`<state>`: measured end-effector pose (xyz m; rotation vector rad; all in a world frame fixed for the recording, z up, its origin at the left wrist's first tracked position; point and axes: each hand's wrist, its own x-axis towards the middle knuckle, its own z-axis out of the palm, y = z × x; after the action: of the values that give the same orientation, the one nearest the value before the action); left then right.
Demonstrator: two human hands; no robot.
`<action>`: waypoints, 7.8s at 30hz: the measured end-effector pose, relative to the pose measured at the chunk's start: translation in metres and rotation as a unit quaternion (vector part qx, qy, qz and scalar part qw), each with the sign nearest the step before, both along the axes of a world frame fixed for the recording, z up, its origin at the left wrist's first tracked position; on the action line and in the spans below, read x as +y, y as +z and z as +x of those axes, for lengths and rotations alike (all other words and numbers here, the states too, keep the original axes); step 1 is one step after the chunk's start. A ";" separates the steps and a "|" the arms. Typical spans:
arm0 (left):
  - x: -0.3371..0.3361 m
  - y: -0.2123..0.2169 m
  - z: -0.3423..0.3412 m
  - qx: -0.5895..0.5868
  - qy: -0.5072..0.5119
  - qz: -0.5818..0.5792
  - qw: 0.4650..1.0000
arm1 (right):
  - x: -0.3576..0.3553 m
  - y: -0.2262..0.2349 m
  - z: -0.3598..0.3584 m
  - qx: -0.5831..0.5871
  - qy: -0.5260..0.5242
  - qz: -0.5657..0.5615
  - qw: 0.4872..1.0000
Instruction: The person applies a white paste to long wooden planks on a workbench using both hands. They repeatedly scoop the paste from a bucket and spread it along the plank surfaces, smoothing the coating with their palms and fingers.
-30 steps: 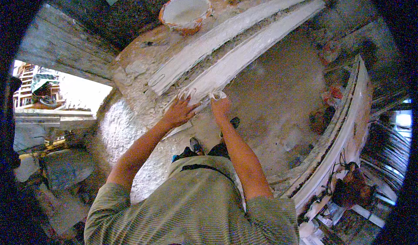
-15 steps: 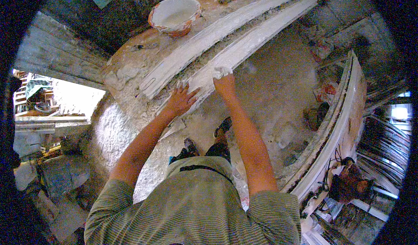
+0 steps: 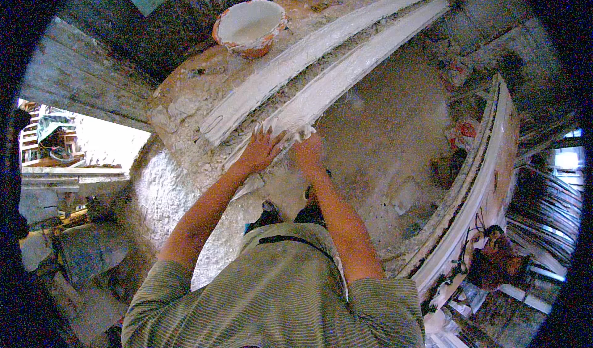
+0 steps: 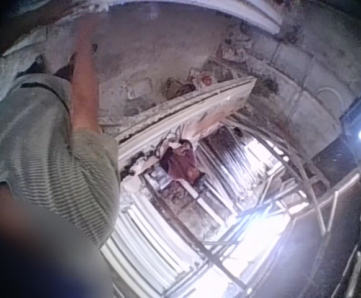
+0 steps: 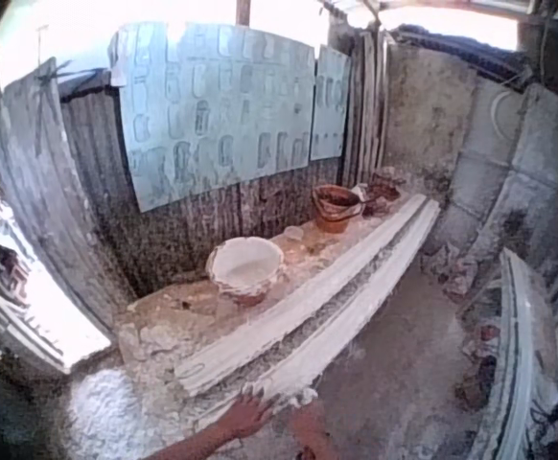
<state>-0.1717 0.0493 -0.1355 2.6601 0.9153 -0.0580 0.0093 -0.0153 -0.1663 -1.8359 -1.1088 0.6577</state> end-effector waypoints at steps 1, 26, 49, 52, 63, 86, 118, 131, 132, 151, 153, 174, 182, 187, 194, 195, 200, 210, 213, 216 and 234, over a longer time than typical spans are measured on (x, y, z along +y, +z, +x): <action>0.001 -0.001 0.001 0.005 0.003 0.003 1.000 | 0.002 0.009 0.007 0.010 0.002 0.001 1.000; 0.026 -0.014 0.019 0.076 -0.064 0.022 0.995 | 0.003 0.062 -0.025 -0.335 0.132 -0.205 0.910; 0.062 0.008 0.134 0.140 -0.050 0.012 0.989 | 0.058 0.037 0.118 -0.278 0.225 -0.222 0.907; 0.083 0.008 0.180 0.097 -0.047 0.034 0.994 | 0.087 0.028 0.166 -0.248 0.228 -0.272 0.902; 0.136 -0.012 0.266 0.002 -0.041 0.037 0.998 | 0.212 -0.010 0.381 -0.441 0.104 -0.196 0.870; -0.027 0.019 -0.041 0.039 -0.009 0.002 0.999 | 0.000 0.026 -0.016 -0.358 0.153 -0.058 0.919; 0.147 0.013 0.316 0.133 -0.011 -0.033 0.991 | 0.179 0.022 0.399 -0.326 0.113 -0.037 0.938; 0.061 0.007 0.150 0.086 0.027 -0.045 0.995 | 0.125 -0.018 0.247 -0.296 0.154 -0.258 0.907; 0.056 0.005 0.139 0.068 0.037 -0.056 0.995 | 0.133 -0.018 0.251 -0.292 0.130 -0.273 0.907; 0.011 0.034 0.047 -0.029 0.107 -0.112 0.987 | 0.120 -0.029 0.186 -0.397 0.219 -0.243 0.858; 0.004 0.033 0.035 -0.013 0.154 -0.143 0.978 | 0.110 -0.011 0.167 -0.328 0.251 -0.330 0.849; 0.008 0.026 -0.036 0.041 -0.020 -0.126 0.991 | 0.098 0.052 0.041 -0.241 0.256 -0.316 0.881; 0.056 0.016 0.066 0.031 -0.033 -0.144 0.989 | 0.169 0.026 0.169 -0.264 0.097 -0.327 0.902; 0.094 0.012 0.157 0.029 -0.038 -0.141 0.989 | 0.195 0.026 0.272 -0.310 0.079 -0.258 0.912; 0.150 0.000 0.289 -0.022 -0.049 -0.124 0.991 | 0.257 0.015 0.406 -0.214 0.047 -0.194 0.956; 0.155 -0.003 0.304 -0.025 -0.056 -0.130 0.990 | 0.263 0.018 0.420 -0.225 0.063 -0.189 0.954; 0.161 -0.011 0.339 -0.004 -0.112 -0.063 0.992 | 0.262 0.037 0.440 -0.191 0.041 -0.250 0.948; 0.088 0.009 0.173 0.066 -0.090 -0.120 0.987 | 0.130 0.019 0.223 -0.365 0.082 -0.067 0.925; 0.052 0.014 0.107 0.093 -0.060 -0.130 0.985 | 0.085 0.018 0.154 -0.291 0.229 -0.234 0.899; 0.018 0.022 0.055 0.097 0.016 -0.141 0.985 | 0.048 0.023 0.113 -0.340 0.292 -0.020 0.894; 0.020 0.007 0.067 0.075 0.003 -0.042 0.996 | 0.023 0.058 0.081 -0.271 0.270 -0.164 0.909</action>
<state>-0.1047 0.0692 -0.1288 2.6028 0.9456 -0.2910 0.0900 0.0080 -0.1080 -2.0705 -2.0253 0.6879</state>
